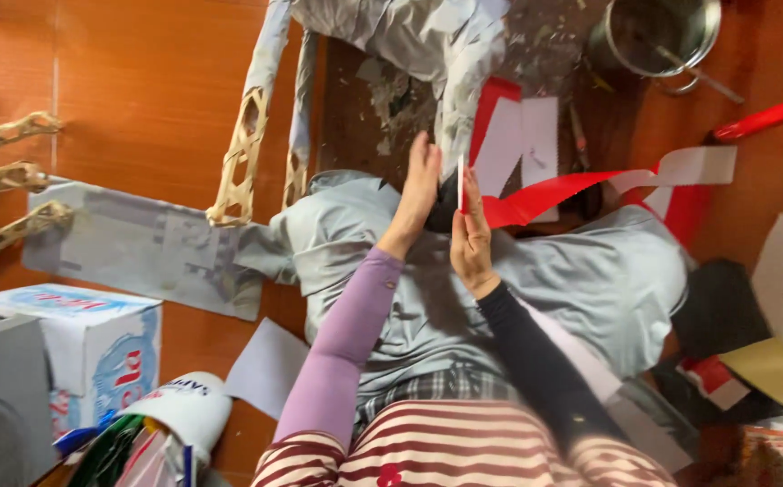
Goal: Assembling and decorating a paper animal figure with red and black paper strips and glue.
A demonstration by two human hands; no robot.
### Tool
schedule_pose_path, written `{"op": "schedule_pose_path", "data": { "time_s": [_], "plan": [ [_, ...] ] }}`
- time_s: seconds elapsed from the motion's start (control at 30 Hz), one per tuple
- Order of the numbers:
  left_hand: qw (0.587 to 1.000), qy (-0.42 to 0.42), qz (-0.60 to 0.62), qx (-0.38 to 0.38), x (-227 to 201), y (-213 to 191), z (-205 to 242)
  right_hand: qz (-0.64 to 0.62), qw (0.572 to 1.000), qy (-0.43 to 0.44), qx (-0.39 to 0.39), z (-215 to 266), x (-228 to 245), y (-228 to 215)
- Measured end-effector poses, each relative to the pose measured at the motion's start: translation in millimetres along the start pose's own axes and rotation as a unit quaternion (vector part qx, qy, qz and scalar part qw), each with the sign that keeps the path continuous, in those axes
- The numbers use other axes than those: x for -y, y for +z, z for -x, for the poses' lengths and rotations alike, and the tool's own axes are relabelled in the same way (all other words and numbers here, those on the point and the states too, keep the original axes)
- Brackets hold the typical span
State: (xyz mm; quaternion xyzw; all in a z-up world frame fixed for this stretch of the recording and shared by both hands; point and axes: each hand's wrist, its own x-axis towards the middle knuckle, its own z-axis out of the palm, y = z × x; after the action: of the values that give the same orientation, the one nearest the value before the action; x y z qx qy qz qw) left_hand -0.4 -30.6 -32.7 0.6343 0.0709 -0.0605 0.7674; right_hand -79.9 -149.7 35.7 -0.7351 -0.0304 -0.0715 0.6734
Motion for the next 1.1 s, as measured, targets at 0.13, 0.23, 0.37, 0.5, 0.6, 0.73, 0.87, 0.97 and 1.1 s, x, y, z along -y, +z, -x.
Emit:
{"op": "schedule_pose_path", "data": {
  "time_s": [0.13, 0.23, 0.37, 0.5, 0.6, 0.73, 0.87, 0.97, 1.1],
  "plan": [
    [0.991, 0.015, -0.002, -0.135, -38, -30, 23, 0.096, 0.990, -0.085, 0.053, -7, 14, 2],
    [0.989, -0.024, -0.118, -0.090, -67, -35, 50, 0.191, 0.966, -0.152, 0.086, -15, 16, -1],
    [0.979, 0.023, -0.188, -0.079, -100, -14, 98, 0.198, 0.963, -0.152, 0.104, -12, 17, -4],
    [0.974, 0.092, -0.162, -0.131, -77, -7, 119, 0.184, 0.967, -0.133, 0.112, -15, 21, -4],
    [0.984, 0.060, -0.110, -0.123, -72, -2, 124, 0.172, 0.970, -0.128, 0.117, -12, 18, -6],
    [0.994, 0.060, -0.034, -0.090, -74, -2, 122, 0.182, 0.965, -0.132, 0.132, -14, 20, -5],
    [0.992, 0.020, 0.102, -0.076, -49, -12, 110, 0.226, 0.951, -0.157, 0.140, -18, 27, -4],
    [0.983, -0.020, 0.166, -0.073, -37, -14, 95, 0.269, 0.936, -0.166, 0.156, -21, 38, -8],
    [0.991, -0.028, 0.094, -0.087, -37, -13, 83, 0.219, 0.951, -0.151, 0.155, -17, 58, -21]
  ]
}}
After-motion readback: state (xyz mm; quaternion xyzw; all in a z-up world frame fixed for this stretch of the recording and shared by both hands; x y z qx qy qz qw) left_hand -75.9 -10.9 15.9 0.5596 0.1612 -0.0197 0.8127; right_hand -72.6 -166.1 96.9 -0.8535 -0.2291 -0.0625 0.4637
